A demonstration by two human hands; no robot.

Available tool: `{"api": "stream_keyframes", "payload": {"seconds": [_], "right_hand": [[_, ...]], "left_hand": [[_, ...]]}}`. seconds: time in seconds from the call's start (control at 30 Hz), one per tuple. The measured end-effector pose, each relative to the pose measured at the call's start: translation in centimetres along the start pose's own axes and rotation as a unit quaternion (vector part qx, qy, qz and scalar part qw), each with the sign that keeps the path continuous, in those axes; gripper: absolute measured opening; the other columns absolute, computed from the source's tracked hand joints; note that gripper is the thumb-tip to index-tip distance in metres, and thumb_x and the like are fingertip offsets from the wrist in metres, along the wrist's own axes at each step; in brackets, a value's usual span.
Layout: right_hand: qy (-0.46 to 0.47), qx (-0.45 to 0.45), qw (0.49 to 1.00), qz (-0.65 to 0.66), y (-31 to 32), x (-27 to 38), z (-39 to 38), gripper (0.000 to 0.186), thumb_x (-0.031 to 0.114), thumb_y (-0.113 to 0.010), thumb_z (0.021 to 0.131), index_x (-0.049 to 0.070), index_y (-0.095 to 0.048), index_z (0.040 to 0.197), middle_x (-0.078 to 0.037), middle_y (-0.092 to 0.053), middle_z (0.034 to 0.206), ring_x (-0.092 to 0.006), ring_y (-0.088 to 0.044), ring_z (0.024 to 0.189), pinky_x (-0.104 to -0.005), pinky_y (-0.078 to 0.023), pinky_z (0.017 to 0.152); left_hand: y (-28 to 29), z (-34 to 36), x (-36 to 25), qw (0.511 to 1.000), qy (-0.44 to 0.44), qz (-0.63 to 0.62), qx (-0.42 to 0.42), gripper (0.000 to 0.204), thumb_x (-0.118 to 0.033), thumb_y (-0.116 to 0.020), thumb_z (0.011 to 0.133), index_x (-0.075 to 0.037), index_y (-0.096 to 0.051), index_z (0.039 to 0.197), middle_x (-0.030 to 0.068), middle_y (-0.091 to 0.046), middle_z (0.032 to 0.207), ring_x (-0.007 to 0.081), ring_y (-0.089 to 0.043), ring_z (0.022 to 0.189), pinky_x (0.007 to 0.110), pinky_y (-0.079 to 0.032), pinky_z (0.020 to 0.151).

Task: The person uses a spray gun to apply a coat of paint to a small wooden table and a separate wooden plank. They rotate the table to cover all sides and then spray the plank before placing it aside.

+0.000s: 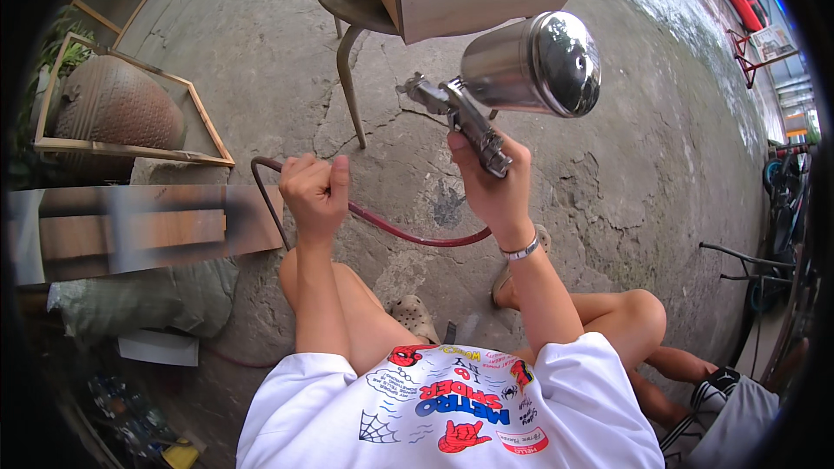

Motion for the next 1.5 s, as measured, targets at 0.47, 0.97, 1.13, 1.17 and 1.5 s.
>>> {"api": "stream_keyframes", "payload": {"seconds": [0.47, 0.97, 1.13, 1.17, 1.5], "right_hand": [[-0.049, -0.15, 0.982, -0.105, 4.5, -2.5, 3.9, 0.031, 0.026, -0.076, 0.095, -0.003, -0.072, 0.086, -0.003, -0.062, 0.059, -0.0059, -0.052, 0.054, -0.0278, -0.041, 0.049], [-0.105, -0.261, 0.952, -0.118, 20.3, -3.2, 9.0, 0.047, 0.045, -0.065, 0.1, -0.001, -0.071, 0.09, -0.009, -0.072, 0.078, -0.0121, -0.054, 0.037, -0.0282, -0.038, 0.033], [-0.161, -0.21, 0.956, -0.128, 23.5, 4.5, 6.8, 0.046, 0.045, -0.064, 0.101, 0.0, -0.071, 0.094, -0.01, -0.074, 0.082, -0.0105, -0.053, 0.036, -0.0254, -0.036, 0.032], [-0.164, -0.202, 0.955, -0.14, 23.8, 6.5, 6.0, 0.045, 0.044, -0.064, 0.101, 0.0, -0.071, 0.095, -0.01, -0.074, 0.083, -0.0102, -0.053, 0.037, -0.0251, -0.036, 0.032], [-0.169, -0.193, 0.965, -0.052, 19.2, 7.4, -0.3, 0.044, 0.042, -0.062, 0.103, -0.002, -0.065, 0.11, -0.009, -0.07, 0.085, -0.0075, -0.049, 0.037, -0.0227, -0.034, 0.032]], "left_hand": [[-1.6, 0.2, -1.2, 0.999, -0.01, -0.002, 0.034, 0.05, -0.02, -0.069, 0.093, -0.006, -0.045, 0.052, 0.006, -0.043, 0.049, 0.0254, -0.043, 0.051, 0.038, -0.032, 0.056], [-10.0, -1.4, -4.3, 0.933, 0.022, -0.139, 0.332, 0.03, -0.035, -0.068, 0.095, -0.005, -0.071, 0.097, 0.011, -0.071, 0.093, 0.0318, -0.066, 0.088, 0.044, -0.05, 0.078], [-12.4, -0.5, -4.1, 0.866, 0.123, -0.125, 0.469, 0.041, -0.043, -0.066, 0.096, -0.005, -0.071, 0.11, 0.0122, -0.073, 0.107, 0.0325, -0.067, 0.103, 0.045, -0.052, 0.09], [-13.0, -0.4, -4.1, 0.852, 0.146, -0.11, 0.491, 0.044, -0.045, -0.065, 0.096, -0.005, -0.071, 0.112, 0.0126, -0.073, 0.109, 0.0324, -0.067, 0.106, 0.045, -0.051, 0.091], [-17.3, -0.7, -0.8, 0.86, 0.253, -0.037, 0.441, 0.041, -0.043, -0.06, 0.1, -0.005, -0.069, 0.113, 0.014, -0.074, 0.108, 0.0313, -0.068, 0.107, 0.042, -0.051, 0.09]]}}
Point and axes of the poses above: each hand's wrist, its own z-axis towards the middle knuckle, its own y-axis out of the back of the hand, x = y × z, the point moved 2 cm from there along z, towards the middle knuckle
